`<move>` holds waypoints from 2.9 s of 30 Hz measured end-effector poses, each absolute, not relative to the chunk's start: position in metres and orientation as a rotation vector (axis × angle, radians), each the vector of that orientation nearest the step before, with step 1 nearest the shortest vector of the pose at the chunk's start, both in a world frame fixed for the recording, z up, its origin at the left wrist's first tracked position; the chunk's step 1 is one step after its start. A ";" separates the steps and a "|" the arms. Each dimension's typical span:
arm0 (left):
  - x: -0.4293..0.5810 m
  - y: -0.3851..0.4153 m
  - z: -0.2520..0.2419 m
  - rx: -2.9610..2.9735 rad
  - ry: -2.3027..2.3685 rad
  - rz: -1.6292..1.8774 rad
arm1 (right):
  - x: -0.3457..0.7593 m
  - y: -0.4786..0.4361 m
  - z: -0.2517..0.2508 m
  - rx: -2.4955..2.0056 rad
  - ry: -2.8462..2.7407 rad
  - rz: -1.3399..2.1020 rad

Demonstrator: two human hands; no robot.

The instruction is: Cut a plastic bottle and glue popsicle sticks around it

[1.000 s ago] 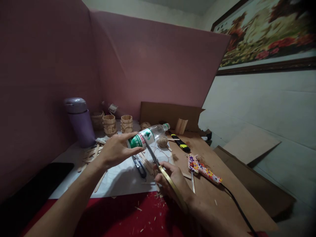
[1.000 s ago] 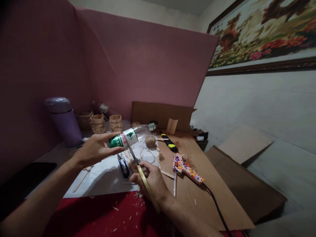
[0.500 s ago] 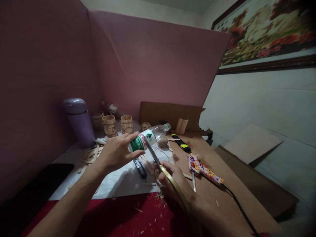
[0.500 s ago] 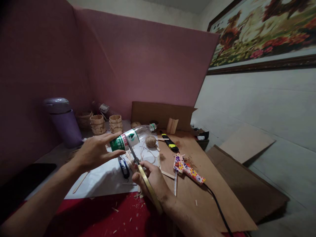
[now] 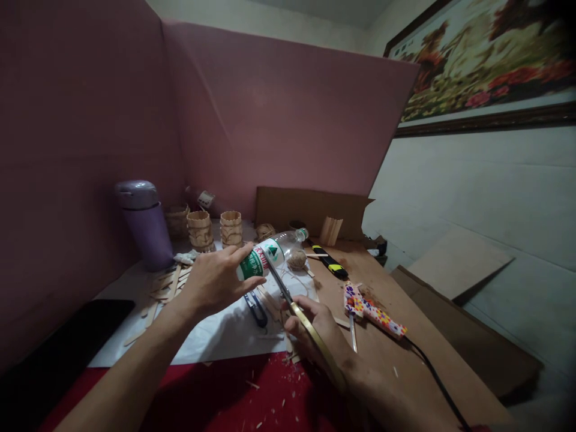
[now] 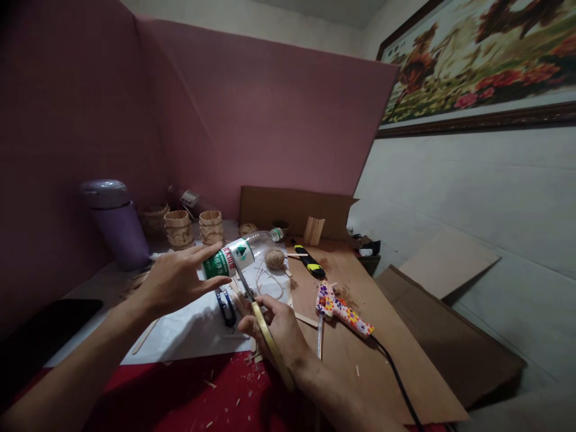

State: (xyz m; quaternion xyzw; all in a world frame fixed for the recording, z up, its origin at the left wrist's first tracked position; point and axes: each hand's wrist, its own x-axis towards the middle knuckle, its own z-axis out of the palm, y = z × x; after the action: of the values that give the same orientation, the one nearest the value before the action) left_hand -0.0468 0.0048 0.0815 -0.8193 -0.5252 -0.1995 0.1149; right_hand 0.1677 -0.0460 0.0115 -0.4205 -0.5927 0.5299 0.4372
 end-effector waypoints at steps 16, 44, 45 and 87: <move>-0.050 0.016 0.074 -2.761 -1.388 -1.545 | 0.165 -0.041 0.007 -1.044 -1.151 1.473; 0.001 0.007 0.034 -3.410 -0.936 -2.751 | 0.172 -0.039 0.031 -0.812 -1.315 1.056; 0.000 0.007 0.035 -3.360 -0.988 -2.763 | 0.173 -0.038 0.030 -0.829 -1.331 1.041; -0.031 0.007 0.073 -2.645 -1.399 -1.643 | 0.179 -0.028 0.008 -0.856 -1.575 0.573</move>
State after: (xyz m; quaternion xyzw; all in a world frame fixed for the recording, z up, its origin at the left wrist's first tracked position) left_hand -0.0309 0.0066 0.0727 -0.7677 -0.4061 -0.4768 -0.1357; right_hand 0.1788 -0.0276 0.0078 -0.3676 -0.6762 0.2460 0.5892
